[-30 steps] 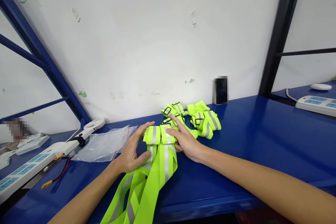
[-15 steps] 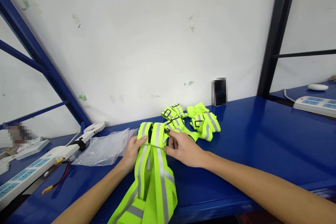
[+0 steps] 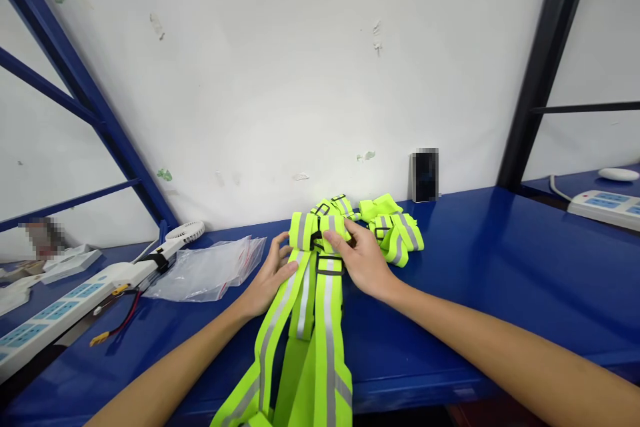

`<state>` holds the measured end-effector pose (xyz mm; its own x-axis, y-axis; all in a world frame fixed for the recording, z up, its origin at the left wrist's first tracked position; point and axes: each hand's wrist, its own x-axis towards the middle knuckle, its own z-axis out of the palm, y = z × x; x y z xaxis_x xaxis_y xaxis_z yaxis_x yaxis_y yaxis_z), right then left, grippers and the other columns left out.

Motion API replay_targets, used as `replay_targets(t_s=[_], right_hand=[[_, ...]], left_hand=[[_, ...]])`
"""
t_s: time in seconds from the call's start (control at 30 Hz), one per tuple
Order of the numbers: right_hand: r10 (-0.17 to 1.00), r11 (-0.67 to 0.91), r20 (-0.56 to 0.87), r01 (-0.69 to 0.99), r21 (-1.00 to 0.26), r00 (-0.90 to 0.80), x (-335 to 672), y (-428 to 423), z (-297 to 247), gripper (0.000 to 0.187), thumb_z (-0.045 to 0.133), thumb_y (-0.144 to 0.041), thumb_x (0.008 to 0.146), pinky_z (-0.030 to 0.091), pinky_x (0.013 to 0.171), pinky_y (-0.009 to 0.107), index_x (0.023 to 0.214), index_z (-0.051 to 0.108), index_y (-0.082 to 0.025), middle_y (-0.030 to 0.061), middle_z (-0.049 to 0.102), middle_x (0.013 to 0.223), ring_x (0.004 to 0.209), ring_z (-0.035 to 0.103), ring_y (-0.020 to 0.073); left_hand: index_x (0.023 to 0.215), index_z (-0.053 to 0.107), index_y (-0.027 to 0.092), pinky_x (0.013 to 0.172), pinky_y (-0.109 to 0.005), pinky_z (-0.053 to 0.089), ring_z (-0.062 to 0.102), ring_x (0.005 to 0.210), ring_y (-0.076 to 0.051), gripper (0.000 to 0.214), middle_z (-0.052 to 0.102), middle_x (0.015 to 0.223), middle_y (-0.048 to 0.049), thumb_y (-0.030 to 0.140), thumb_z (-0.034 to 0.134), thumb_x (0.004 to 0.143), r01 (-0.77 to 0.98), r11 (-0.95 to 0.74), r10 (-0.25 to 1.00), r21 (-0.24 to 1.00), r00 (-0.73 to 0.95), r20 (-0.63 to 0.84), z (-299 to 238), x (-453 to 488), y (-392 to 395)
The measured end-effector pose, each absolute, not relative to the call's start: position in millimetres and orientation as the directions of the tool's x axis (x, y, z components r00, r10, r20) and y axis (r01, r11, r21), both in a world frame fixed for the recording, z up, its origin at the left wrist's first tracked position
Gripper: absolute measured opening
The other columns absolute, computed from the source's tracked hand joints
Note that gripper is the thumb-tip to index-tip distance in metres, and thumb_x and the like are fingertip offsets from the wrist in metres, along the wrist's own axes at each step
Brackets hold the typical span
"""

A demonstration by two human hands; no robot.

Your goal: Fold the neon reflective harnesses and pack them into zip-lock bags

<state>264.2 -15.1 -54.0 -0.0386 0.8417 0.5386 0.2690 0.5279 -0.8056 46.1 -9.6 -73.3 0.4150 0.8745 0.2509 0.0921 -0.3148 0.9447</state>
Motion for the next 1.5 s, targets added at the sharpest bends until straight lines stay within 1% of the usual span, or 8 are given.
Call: replay_targets(t_s=[0.17, 0.33, 0.5, 0.67, 0.9, 1.1, 1.33, 1.5], right_hand=[[0.906, 0.424, 0.419, 0.114, -0.899, -0.059, 256.5, -23.3, -54.5, 0.055, 0.06, -0.05, 0.087, 0.049, 0.063, 0.033, 0.136, 0.046, -0.029, 0.005, 0.064, 0.1, 0.074, 0.061, 0.0205], [0.933, 0.292, 0.287, -0.013, -0.956, -0.219, 250.9, -29.3, -61.3, 0.045, 0.056, -0.053, 0.089, 0.049, 0.063, 0.031, 0.126, 0.056, -0.028, 0.0017, 0.063, 0.082, 0.073, 0.061, 0.0199], [0.909, 0.257, 0.229, 0.037, -0.966, -0.349, 256.9, -22.5, -69.3, 0.055, 0.065, -0.052, 0.083, 0.045, 0.059, 0.029, 0.127, 0.051, -0.023, -0.0006, 0.062, 0.078, 0.068, 0.06, 0.018], [0.882, 0.363, 0.292, 0.137, -0.922, -0.371, 256.1, -18.7, -68.3, 0.031, 0.066, -0.049, 0.083, 0.035, 0.048, 0.026, 0.083, 0.051, -0.021, -0.0072, 0.046, 0.056, 0.047, 0.048, 0.0129], [0.844, 0.509, 0.45, 0.169, -0.844, -0.292, 255.6, -21.4, -65.6, 0.033, 0.057, -0.043, 0.089, 0.031, 0.059, 0.027, 0.071, 0.04, -0.022, -0.0046, 0.037, 0.068, 0.064, 0.039, 0.0134], [0.882, 0.376, 0.351, 0.019, -0.927, -0.314, 252.4, -12.8, -76.9, 0.032, 0.057, -0.046, 0.089, 0.033, 0.06, 0.026, 0.077, 0.04, -0.022, -0.0065, 0.038, 0.066, 0.061, 0.038, 0.0119], [0.89, 0.058, 0.161, -0.244, -0.968, -0.426, 245.9, -18.7, -73.1, 0.036, 0.07, -0.052, 0.077, 0.038, 0.055, 0.025, 0.083, 0.051, -0.021, -0.005, 0.05, 0.064, 0.056, 0.048, 0.0121], [0.89, -0.023, 0.126, -0.319, -0.947, -0.437, 243.6, -19.8, -73.4, 0.035, 0.074, -0.049, 0.075, 0.043, 0.055, 0.026, 0.087, 0.057, -0.021, -0.0038, 0.054, 0.064, 0.058, 0.054, 0.0141]], left_hand=[[0.15, 0.009, 0.031, 0.101, -0.045, 0.043, 0.047, 0.128, -0.028, 0.08, 0.037, 0.146, -0.0159, 0.032, 0.061, 0.089, 0.261, -0.587, 0.784, 0.766, 0.418, 0.459, -77.4, 43.1, -6.0], [0.128, 0.051, 0.023, 0.108, -0.045, 0.036, 0.043, 0.13, -0.028, 0.042, 0.047, 0.135, -0.0134, 0.024, 0.059, 0.087, 0.319, -0.832, 0.553, 0.453, 0.521, 0.65, -66.2, 40.0, -12.2], [0.102, 0.064, 0.015, 0.083, -0.034, 0.049, 0.062, 0.093, -0.023, 0.032, 0.067, 0.099, -0.0081, 0.043, 0.053, 0.092, 0.313, -0.587, 0.81, 0.747, 0.242, 0.535, -64.6, 40.8, -8.1], [0.096, 0.067, 0.012, 0.062, -0.028, 0.05, 0.063, 0.071, -0.02, 0.048, 0.07, 0.079, -0.0042, 0.057, 0.055, 0.087, 0.141, -0.368, 0.923, 0.919, 0.177, 0.343, -69.5, 45.6, -5.9], [0.121, 0.058, 0.016, 0.087, -0.038, 0.052, 0.064, 0.103, -0.027, 0.044, 0.068, 0.117, -0.009, 0.041, 0.063, 0.085, -0.011, -0.248, 0.926, 0.969, 0.29, 0.241, -81.8, 43.4, -9.7], [0.122, 0.058, 0.017, 0.105, -0.041, 0.04, 0.051, 0.126, -0.027, 0.037, 0.063, 0.125, -0.0093, 0.033, 0.059, 0.089, 0.135, -0.407, 0.881, 0.903, 0.318, 0.35, -81.5, 43.5, -7.3], [0.125, 0.056, 0.018, 0.109, -0.041, 0.036, 0.051, 0.127, -0.027, 0.041, 0.06, 0.13, -0.0099, 0.031, 0.059, 0.087, 0.086, -0.469, 0.863, 0.879, 0.256, 0.436, -83.9, 45.7, -2.4], [0.116, 0.062, 0.017, 0.108, -0.041, 0.037, 0.053, 0.123, -0.028, 0.036, 0.063, 0.126, -0.0107, 0.032, 0.059, 0.084, 0.119, -0.427, 0.895, 0.896, 0.198, 0.4, -81.5, 47.6, -5.5]])
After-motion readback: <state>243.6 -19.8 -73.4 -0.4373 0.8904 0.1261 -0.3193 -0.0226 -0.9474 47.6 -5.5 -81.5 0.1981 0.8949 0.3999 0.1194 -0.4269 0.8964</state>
